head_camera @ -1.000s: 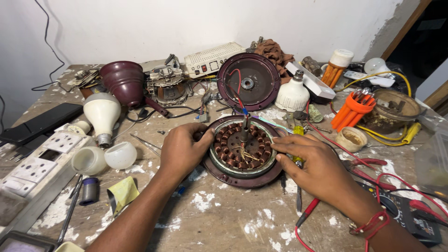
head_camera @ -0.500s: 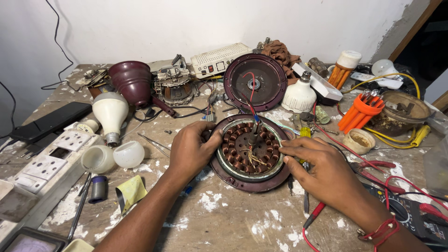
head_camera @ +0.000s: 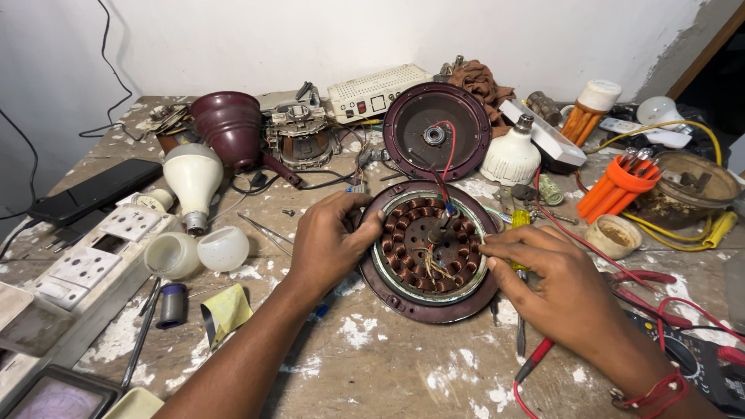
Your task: The person unscrews screws on a ceiling fan motor housing with a yellow-handled screwdriver, separates the housing cover from the stator, arranges the motor parts and wires, wipes components with a cloth, then repositions the cover and tightens the screws back with the screwdriver.
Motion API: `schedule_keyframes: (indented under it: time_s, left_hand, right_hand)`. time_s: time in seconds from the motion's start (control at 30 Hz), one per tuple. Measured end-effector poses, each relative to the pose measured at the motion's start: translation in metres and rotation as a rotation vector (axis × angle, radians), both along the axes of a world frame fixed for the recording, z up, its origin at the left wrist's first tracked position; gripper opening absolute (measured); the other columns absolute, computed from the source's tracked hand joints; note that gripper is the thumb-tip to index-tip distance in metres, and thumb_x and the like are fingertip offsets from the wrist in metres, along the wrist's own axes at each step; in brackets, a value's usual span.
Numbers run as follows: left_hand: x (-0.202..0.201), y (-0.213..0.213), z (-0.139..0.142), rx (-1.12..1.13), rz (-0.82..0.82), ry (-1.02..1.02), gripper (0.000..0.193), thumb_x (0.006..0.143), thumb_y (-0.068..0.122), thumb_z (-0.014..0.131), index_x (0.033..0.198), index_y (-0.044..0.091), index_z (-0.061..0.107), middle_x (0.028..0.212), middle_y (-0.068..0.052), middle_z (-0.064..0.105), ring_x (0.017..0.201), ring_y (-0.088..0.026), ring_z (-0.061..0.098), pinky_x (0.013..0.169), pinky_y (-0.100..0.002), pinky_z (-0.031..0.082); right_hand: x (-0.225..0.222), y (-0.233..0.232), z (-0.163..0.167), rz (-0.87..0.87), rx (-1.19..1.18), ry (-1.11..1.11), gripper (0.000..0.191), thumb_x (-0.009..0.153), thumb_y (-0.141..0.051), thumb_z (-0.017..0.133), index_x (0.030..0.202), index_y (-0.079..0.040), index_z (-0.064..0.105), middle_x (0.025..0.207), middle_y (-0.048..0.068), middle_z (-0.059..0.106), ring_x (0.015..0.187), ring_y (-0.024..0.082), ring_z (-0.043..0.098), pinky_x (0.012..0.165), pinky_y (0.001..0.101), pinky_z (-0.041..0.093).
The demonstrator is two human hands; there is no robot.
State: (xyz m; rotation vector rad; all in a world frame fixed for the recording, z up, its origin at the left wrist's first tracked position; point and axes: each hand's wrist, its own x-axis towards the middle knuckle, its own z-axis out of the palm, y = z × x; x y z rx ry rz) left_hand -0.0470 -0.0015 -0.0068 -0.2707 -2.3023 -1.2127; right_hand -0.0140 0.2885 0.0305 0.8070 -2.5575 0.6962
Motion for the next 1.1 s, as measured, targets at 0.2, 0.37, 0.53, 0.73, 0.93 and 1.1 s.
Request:
schedule_keyframes:
  time_s: [0.2, 0.37, 0.53, 0.73, 0.93, 1.1]
  left_hand:
    - [-0.004, 0.0, -0.003, -0.023, 0.017, -0.023, 0.032, 0.086, 0.029, 0.074, 0.103, 0.002, 0.077, 0.088, -0.014, 0.075, 0.072, -0.022, 0.072, 0.067, -0.036, 0.055]
    - [-0.004, 0.0, -0.002, -0.028, 0.052, -0.137, 0.034, 0.086, 0.032, 0.074, 0.104, 0.004, 0.077, 0.079, -0.014, 0.076, 0.067, -0.025, 0.073, 0.066, -0.038, 0.055]
    - [-0.001, 0.003, 0.002, -0.121, 0.1, -0.168, 0.034, 0.087, 0.035, 0.07, 0.102, 0.005, 0.078, 0.084, -0.015, 0.077, 0.074, -0.029, 0.075, 0.07, -0.041, 0.055]
    - [0.002, 0.004, 0.007, -0.17, 0.149, -0.169, 0.036, 0.086, 0.037, 0.069, 0.102, 0.008, 0.079, 0.087, -0.017, 0.077, 0.079, -0.033, 0.074, 0.073, -0.044, 0.055]
    - [-0.001, 0.007, 0.01, -0.152, 0.158, -0.253, 0.036, 0.083, 0.038, 0.07, 0.101, 0.009, 0.08, 0.084, -0.016, 0.077, 0.077, -0.032, 0.075, 0.073, -0.043, 0.056]
    - [-0.007, 0.004, 0.007, -0.145, 0.148, -0.257, 0.036, 0.081, 0.037, 0.072, 0.101, 0.009, 0.08, 0.086, -0.016, 0.077, 0.08, -0.032, 0.075, 0.075, -0.043, 0.057]
  right_hand:
    - [-0.008, 0.043, 0.009, -0.41, -0.299, 0.009, 0.026, 0.096, -0.009, 0.066, 0.119, -0.006, 0.077, 0.098, 0.011, 0.076, 0.083, 0.022, 0.071, 0.076, 0.0321, 0.055]
    - [-0.024, 0.086, 0.014, -0.564, -0.333, 0.106, 0.024, 0.101, -0.004, 0.063, 0.122, -0.003, 0.074, 0.107, 0.009, 0.078, 0.092, 0.016, 0.074, 0.082, 0.0276, 0.055]
    - [-0.019, 0.09, 0.015, -0.555, -0.251, 0.028, 0.026, 0.097, -0.01, 0.063, 0.12, -0.004, 0.074, 0.102, 0.012, 0.078, 0.089, 0.018, 0.075, 0.079, 0.0316, 0.056]
    - [-0.021, 0.064, 0.049, -0.394, 0.211, -0.467, 0.034, 0.089, -0.038, 0.071, 0.11, -0.011, 0.077, 0.093, 0.01, 0.081, 0.086, 0.023, 0.078, 0.081, 0.0366, 0.059]
    - [-0.072, 0.058, 0.091, -0.474, 0.443, -0.376, 0.036, 0.091, -0.041, 0.065, 0.112, -0.014, 0.076, 0.098, 0.012, 0.08, 0.091, 0.028, 0.077, 0.088, 0.0421, 0.057]
    - [-0.177, 0.038, 0.098, -0.321, 0.367, 0.08, 0.038, 0.09, -0.035, 0.068, 0.117, -0.009, 0.073, 0.108, 0.017, 0.074, 0.103, 0.036, 0.07, 0.09, 0.0473, 0.054]
